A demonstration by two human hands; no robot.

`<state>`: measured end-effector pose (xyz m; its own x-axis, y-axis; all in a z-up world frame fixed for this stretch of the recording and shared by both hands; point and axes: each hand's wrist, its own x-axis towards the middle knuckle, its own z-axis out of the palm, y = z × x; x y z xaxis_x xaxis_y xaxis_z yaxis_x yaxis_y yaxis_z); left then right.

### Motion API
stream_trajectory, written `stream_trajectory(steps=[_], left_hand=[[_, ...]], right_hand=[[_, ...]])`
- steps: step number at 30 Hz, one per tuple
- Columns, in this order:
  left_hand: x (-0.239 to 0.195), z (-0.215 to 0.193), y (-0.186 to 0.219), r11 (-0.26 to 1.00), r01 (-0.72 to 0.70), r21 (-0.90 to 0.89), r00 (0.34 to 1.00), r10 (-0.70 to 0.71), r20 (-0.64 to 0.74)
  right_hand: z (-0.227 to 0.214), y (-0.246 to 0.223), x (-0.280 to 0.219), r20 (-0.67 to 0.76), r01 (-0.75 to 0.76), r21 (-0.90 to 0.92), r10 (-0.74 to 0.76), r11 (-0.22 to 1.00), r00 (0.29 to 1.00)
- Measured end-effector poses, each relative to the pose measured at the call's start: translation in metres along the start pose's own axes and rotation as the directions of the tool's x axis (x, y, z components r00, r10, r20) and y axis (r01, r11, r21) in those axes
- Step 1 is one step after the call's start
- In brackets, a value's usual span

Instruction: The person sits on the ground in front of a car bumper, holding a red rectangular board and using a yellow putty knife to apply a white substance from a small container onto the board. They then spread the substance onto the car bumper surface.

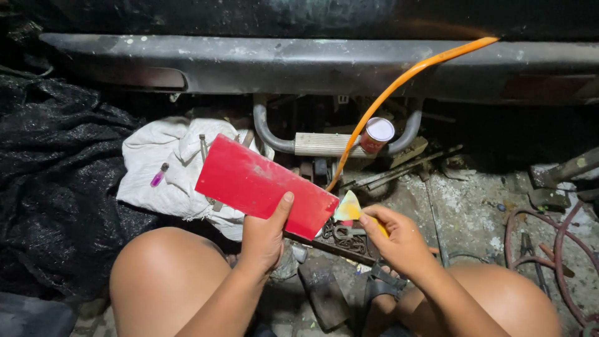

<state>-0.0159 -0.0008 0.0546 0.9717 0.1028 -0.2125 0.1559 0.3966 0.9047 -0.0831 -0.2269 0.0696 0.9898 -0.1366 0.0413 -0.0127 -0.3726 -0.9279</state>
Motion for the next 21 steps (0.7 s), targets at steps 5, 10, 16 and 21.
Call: stream_trajectory(steps=[5,10,16,21], left_hand=[[-0.003,-0.005,-0.002,0.962,0.042,0.269,0.995,-0.064,0.073],[-0.006,0.006,0.0,0.915,0.102,0.39,0.988,-0.139,0.069],[-0.01,0.013,0.013,0.769,0.189,0.611,0.964,-0.265,0.035],[-0.005,0.017,0.011,0.742,0.172,0.648,0.96,-0.274,0.06]], right_hand=[[-0.002,-0.002,-0.004,-0.049,-0.058,-0.088,0.053,0.994,0.997],[0.0,-0.003,0.001,-0.054,-0.058,-0.103,0.052,0.993,0.997],[0.006,0.017,0.003,-0.084,-0.084,-0.257,0.065,0.963,0.994],[0.015,0.008,0.005,-0.095,-0.133,-0.172,0.117,0.976,0.988]])
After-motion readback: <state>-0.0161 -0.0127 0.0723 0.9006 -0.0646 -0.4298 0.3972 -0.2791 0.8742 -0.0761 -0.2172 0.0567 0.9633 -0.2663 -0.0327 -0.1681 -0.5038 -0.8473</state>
